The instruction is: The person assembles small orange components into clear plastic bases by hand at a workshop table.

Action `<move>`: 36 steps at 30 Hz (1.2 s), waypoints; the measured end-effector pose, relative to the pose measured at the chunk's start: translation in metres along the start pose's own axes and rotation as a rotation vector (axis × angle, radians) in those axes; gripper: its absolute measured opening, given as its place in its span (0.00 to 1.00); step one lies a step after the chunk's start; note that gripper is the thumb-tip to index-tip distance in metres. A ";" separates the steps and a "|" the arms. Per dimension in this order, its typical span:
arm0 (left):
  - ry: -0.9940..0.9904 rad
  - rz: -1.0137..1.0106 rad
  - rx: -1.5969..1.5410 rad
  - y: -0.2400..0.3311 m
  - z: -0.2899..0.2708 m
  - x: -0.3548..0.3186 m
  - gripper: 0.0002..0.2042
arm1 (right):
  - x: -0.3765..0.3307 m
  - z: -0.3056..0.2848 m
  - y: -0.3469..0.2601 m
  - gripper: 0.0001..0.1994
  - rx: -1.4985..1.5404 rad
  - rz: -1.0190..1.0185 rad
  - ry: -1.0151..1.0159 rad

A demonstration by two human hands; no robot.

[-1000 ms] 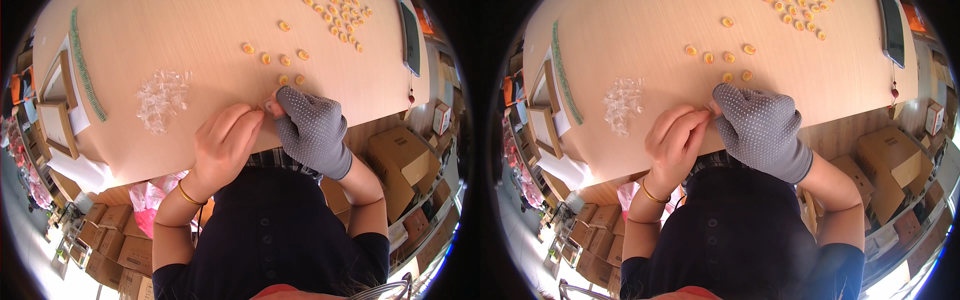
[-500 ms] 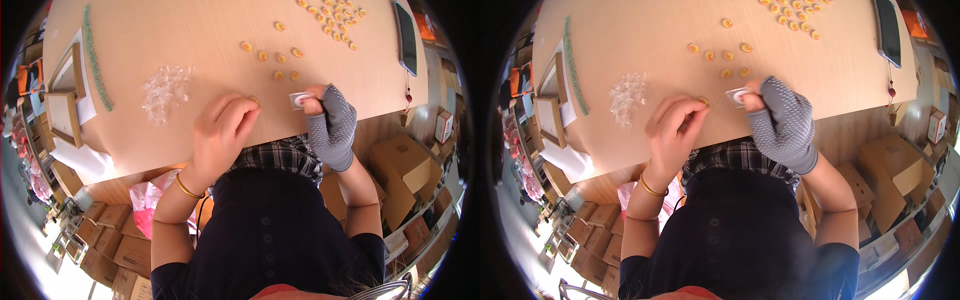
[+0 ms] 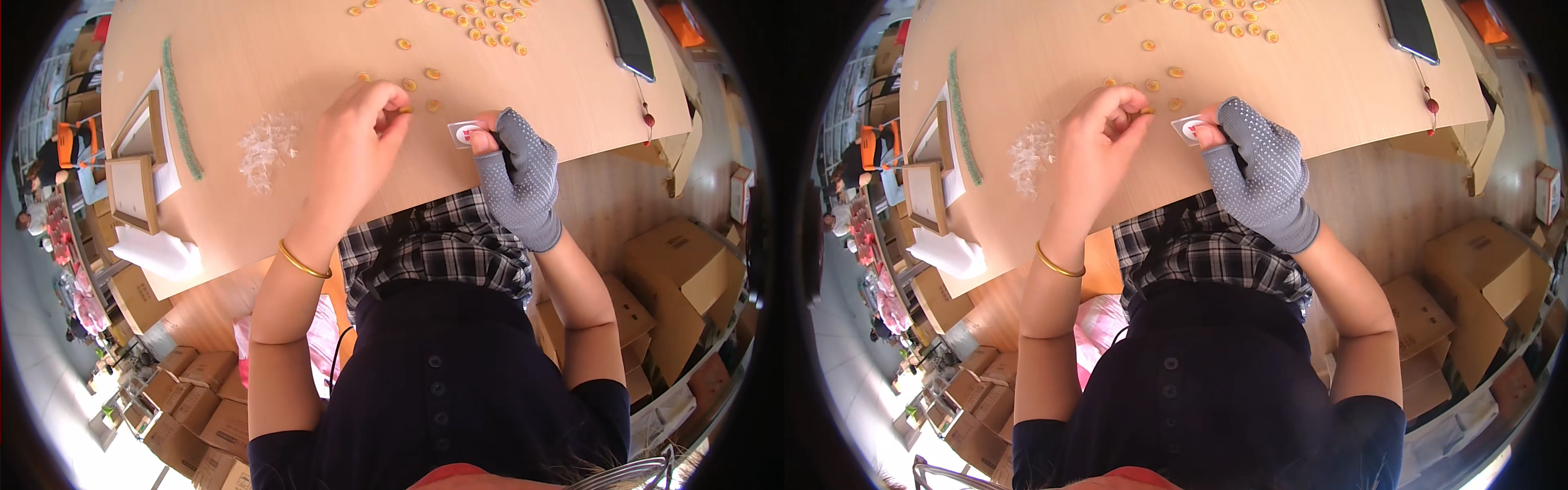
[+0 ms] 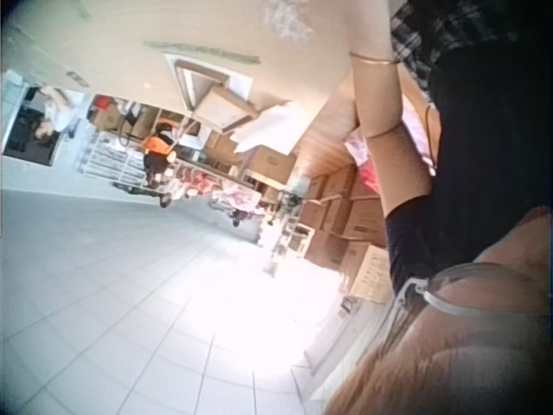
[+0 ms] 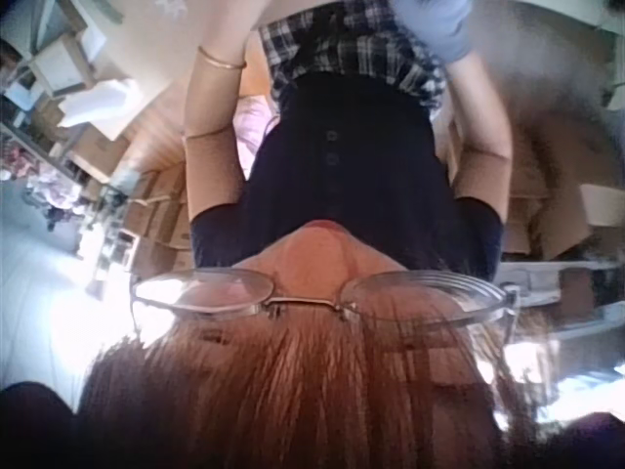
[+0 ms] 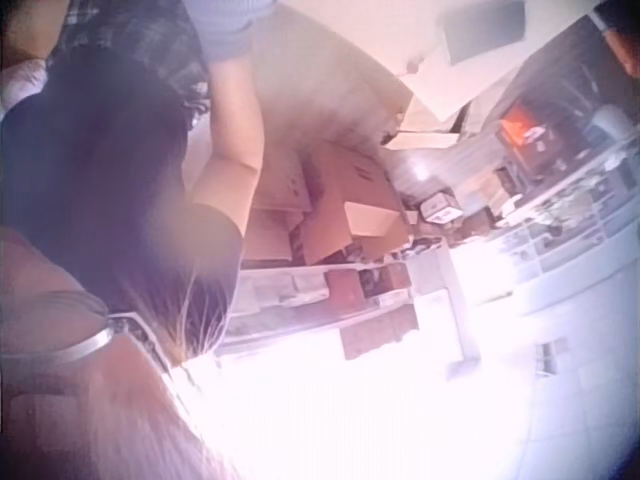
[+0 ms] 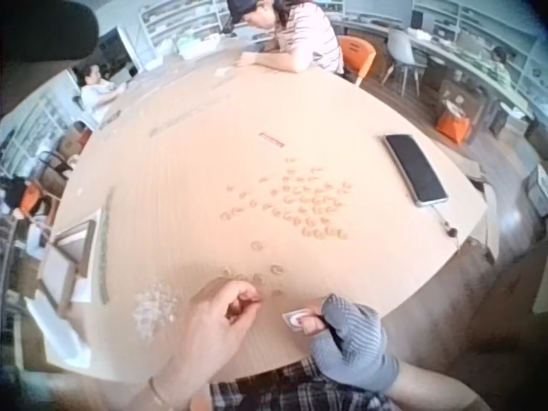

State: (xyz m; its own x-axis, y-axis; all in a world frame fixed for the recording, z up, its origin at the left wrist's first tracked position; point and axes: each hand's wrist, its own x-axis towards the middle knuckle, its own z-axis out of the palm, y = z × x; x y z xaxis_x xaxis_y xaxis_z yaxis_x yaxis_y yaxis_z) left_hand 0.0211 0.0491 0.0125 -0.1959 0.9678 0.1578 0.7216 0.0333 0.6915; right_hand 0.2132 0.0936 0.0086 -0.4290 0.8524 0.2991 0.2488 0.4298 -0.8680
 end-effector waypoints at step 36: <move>0.099 -0.027 -0.028 0.002 -0.001 -0.067 0.09 | 0.007 0.019 0.006 0.04 -0.230 -0.207 -0.181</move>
State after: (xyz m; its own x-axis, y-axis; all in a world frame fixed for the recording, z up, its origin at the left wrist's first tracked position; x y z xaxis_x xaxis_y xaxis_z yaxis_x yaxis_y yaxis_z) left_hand 0.0344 -0.0159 0.0040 -0.2808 0.9372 0.2068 0.6965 0.0507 0.7158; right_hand 0.1957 0.0967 -0.0021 -0.6324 0.6826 0.3662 0.3205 0.6610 -0.6785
